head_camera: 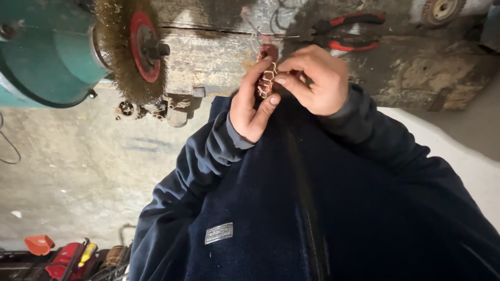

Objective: The person hand-stitches a snakeskin cover around a small cylindrical object, pulling thread tight and working the stitches around the piece. They briefly use pliers to cut or grip the thread and continue tightening and adjusting the stitching by hand.

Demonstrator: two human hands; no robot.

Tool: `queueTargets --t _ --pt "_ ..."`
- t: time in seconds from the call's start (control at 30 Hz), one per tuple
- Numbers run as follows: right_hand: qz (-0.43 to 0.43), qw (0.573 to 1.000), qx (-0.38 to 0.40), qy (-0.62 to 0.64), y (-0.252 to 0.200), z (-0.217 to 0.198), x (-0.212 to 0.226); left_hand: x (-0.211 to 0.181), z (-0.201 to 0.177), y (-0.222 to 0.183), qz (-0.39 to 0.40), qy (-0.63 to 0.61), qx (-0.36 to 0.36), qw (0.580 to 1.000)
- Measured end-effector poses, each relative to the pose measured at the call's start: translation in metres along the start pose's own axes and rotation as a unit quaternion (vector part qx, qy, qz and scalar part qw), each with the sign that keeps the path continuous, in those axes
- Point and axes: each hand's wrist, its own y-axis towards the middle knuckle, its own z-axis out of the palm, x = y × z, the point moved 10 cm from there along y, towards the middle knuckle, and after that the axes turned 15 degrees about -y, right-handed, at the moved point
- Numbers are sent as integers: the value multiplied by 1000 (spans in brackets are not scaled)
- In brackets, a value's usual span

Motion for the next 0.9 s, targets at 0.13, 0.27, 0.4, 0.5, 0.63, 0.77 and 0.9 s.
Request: queueTargets --t 0.13,0.27,0.4,0.5,0.63,0.77,0.9 --pt "-100 989 27 -102 4 -6 19 0 2 0 -21 2 12 1000" --pt "-224 963 -34 -144 -11 -2 34 14 1 -6 -20 -59 -21 998" --pt "-267 944 -17 -194 -32 20 11 44 -1 -9 -47 -185 -65 979" --pt "-243 957 -3 -161 -25 8 13 38 -1 -5 -47 -248 -74 965" --pt "-171 972 -52 -151 -1 -11 29 26 1 -4 -15 -180 -64 981" --pt "-172 976 -47 -125 -2 -7 25 28 0 -9 -15 -140 -66 988" --pt "-190 972 -44 -128 -3 -6 27 18 0 -8 -11 -85 -69 994"
